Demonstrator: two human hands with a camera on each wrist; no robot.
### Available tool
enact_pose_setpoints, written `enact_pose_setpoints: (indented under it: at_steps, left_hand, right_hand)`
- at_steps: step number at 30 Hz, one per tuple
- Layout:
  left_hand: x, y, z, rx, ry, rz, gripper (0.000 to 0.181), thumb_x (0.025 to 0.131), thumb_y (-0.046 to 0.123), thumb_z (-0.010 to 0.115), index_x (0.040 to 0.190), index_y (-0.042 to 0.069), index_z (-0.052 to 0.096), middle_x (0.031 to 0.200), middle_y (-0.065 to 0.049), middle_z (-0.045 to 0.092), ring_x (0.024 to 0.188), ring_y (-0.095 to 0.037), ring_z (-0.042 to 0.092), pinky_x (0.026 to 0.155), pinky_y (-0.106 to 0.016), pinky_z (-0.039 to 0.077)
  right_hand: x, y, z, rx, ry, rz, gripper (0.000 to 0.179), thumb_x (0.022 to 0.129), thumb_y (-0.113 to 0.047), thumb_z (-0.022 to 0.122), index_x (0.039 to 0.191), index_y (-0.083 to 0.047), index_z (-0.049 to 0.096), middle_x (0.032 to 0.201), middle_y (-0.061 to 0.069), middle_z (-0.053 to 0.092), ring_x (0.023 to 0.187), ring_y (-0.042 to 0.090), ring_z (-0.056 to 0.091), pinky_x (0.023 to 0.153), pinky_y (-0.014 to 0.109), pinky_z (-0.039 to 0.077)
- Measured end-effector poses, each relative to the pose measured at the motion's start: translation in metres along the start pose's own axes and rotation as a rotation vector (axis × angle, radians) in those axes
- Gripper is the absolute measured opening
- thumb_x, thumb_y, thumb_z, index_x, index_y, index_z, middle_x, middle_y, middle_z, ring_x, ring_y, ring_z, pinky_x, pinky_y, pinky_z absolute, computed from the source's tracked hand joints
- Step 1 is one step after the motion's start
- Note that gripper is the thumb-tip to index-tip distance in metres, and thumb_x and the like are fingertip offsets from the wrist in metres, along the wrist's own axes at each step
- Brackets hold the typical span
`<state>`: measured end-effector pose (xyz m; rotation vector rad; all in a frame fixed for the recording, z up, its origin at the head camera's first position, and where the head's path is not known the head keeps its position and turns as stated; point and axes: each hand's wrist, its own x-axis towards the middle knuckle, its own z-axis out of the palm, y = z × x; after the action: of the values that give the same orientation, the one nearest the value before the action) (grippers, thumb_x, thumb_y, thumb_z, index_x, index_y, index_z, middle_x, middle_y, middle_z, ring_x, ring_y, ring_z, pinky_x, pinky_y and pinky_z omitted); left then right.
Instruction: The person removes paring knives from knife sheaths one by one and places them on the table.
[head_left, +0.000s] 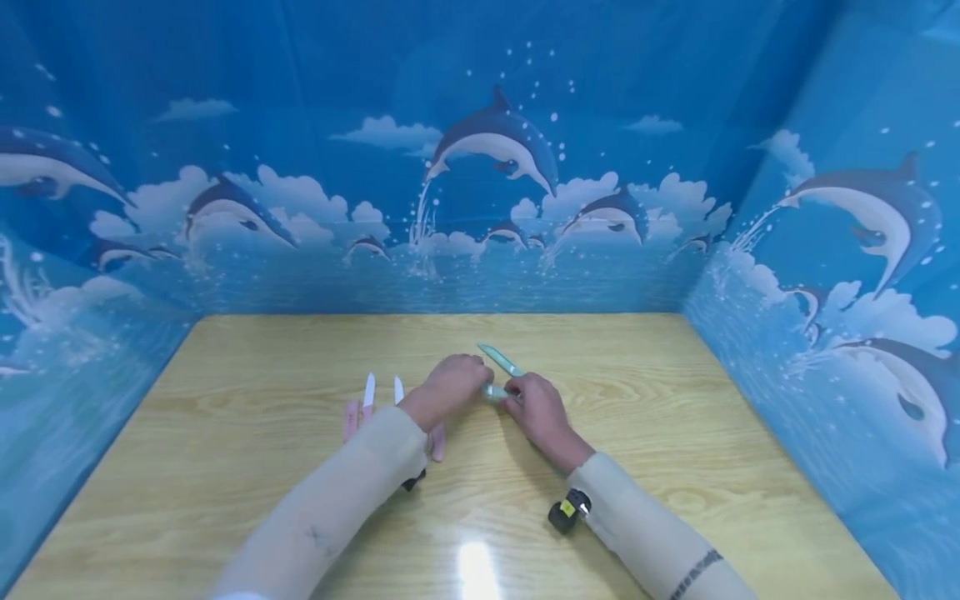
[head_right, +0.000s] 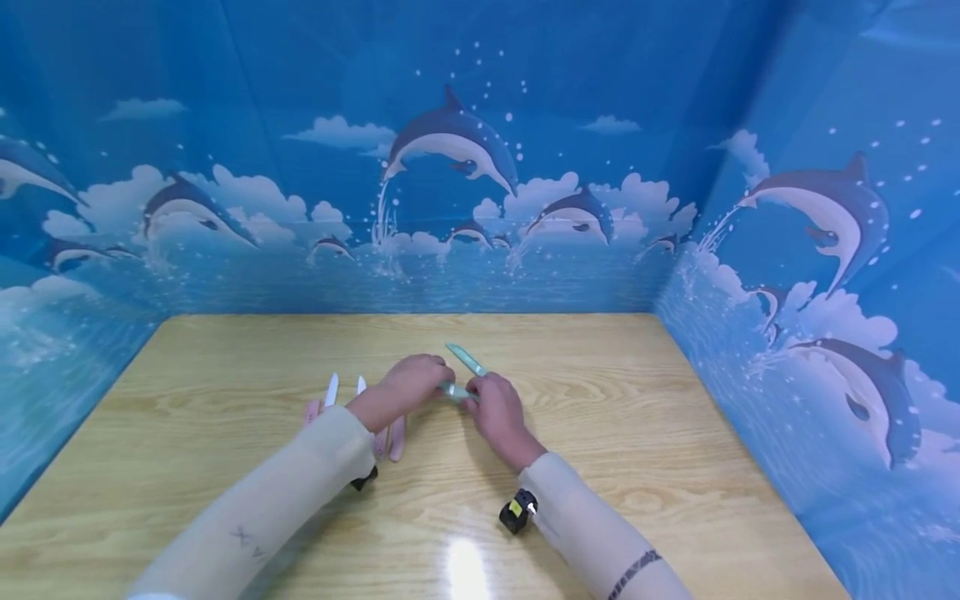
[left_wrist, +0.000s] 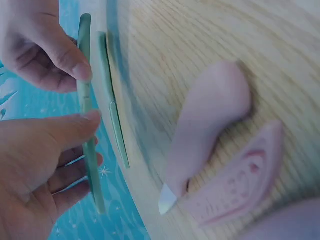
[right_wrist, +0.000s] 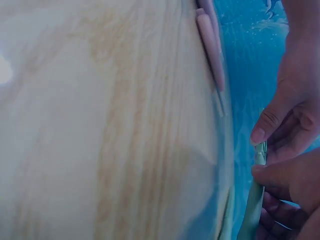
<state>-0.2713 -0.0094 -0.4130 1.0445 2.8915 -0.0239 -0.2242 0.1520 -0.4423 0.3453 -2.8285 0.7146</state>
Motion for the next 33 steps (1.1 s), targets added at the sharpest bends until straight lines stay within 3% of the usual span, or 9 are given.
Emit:
enact_pose_setpoints:
  at_steps: [2, 4, 10, 16, 22, 28, 33]
  left_hand:
    - [-0.005, -0.003, 0.0, -0.07, 0.04, -0.001, 0.036, 0.075, 0.027, 0.084, 0.106, 0.014, 0.071, 0.094, 0.002, 0.068, 0.086, -0.013, 0.061, 0.083, -0.025, 0.053]
    - [-0.013, -0.004, 0.002, -0.153, 0.089, 0.009, 0.02, 0.085, 0.016, 0.074, 0.104, 0.015, 0.072, 0.094, 0.002, 0.07, 0.088, -0.013, 0.064, 0.083, -0.026, 0.054]
    - [-0.036, -0.01, 0.004, -0.322, 0.189, 0.032, 0.026, 0.089, 0.018, 0.071, 0.114, 0.011, 0.069, 0.109, -0.002, 0.07, 0.101, -0.018, 0.065, 0.092, -0.032, 0.053]
    - [-0.054, -0.007, 0.01, -0.343, 0.3, 0.035, 0.026, 0.089, 0.02, 0.071, 0.113, 0.01, 0.069, 0.109, -0.003, 0.07, 0.101, -0.018, 0.065, 0.092, -0.034, 0.054]
    - [-0.076, 0.005, 0.011, -0.403, 0.359, -0.02, 0.028, 0.088, 0.02, 0.072, 0.113, 0.008, 0.068, 0.111, -0.006, 0.069, 0.103, -0.022, 0.064, 0.092, -0.038, 0.054]
    - [-0.09, 0.015, 0.011, -0.464, 0.435, -0.094, 0.025, 0.086, 0.018, 0.074, 0.109, 0.009, 0.07, 0.104, -0.004, 0.071, 0.096, -0.02, 0.066, 0.086, -0.036, 0.056]
    - [-0.096, 0.018, 0.012, -0.459, 0.494, -0.094, 0.024, 0.082, 0.016, 0.077, 0.104, 0.009, 0.071, 0.099, -0.003, 0.071, 0.088, -0.018, 0.066, 0.079, -0.032, 0.057]
  right_hand:
    - [-0.002, -0.001, -0.003, -0.002, 0.005, -0.021, 0.014, 0.081, -0.012, 0.078, 0.092, -0.006, 0.072, 0.086, 0.005, 0.066, 0.077, 0.018, 0.059, 0.071, 0.033, 0.053]
    - [-0.003, -0.003, -0.007, -0.011, 0.006, -0.049, 0.014, 0.081, -0.012, 0.078, 0.092, -0.007, 0.073, 0.086, 0.004, 0.066, 0.077, 0.017, 0.059, 0.071, 0.033, 0.053]
    - [-0.003, -0.007, -0.017, -0.003, -0.004, -0.146, 0.011, 0.082, -0.01, 0.077, 0.092, -0.007, 0.073, 0.084, 0.001, 0.066, 0.078, 0.015, 0.059, 0.073, 0.032, 0.052]
    - [-0.007, -0.01, -0.025, -0.032, -0.03, -0.236, 0.015, 0.081, -0.012, 0.079, 0.094, -0.008, 0.072, 0.085, 0.001, 0.065, 0.079, 0.015, 0.059, 0.072, 0.032, 0.053]
    - [-0.017, -0.012, -0.026, -0.029, 0.006, -0.333, 0.018, 0.078, -0.015, 0.082, 0.092, -0.008, 0.073, 0.085, -0.001, 0.066, 0.078, 0.014, 0.059, 0.071, 0.03, 0.053]
    - [-0.025, -0.017, -0.026, 0.014, 0.048, -0.365, 0.019, 0.077, -0.016, 0.083, 0.092, -0.008, 0.074, 0.086, -0.001, 0.066, 0.078, 0.014, 0.058, 0.068, 0.026, 0.052]
    - [-0.03, -0.02, -0.024, 0.04, 0.071, -0.38, 0.02, 0.076, -0.017, 0.083, 0.092, -0.009, 0.074, 0.087, -0.001, 0.066, 0.078, 0.012, 0.057, 0.068, 0.025, 0.052]
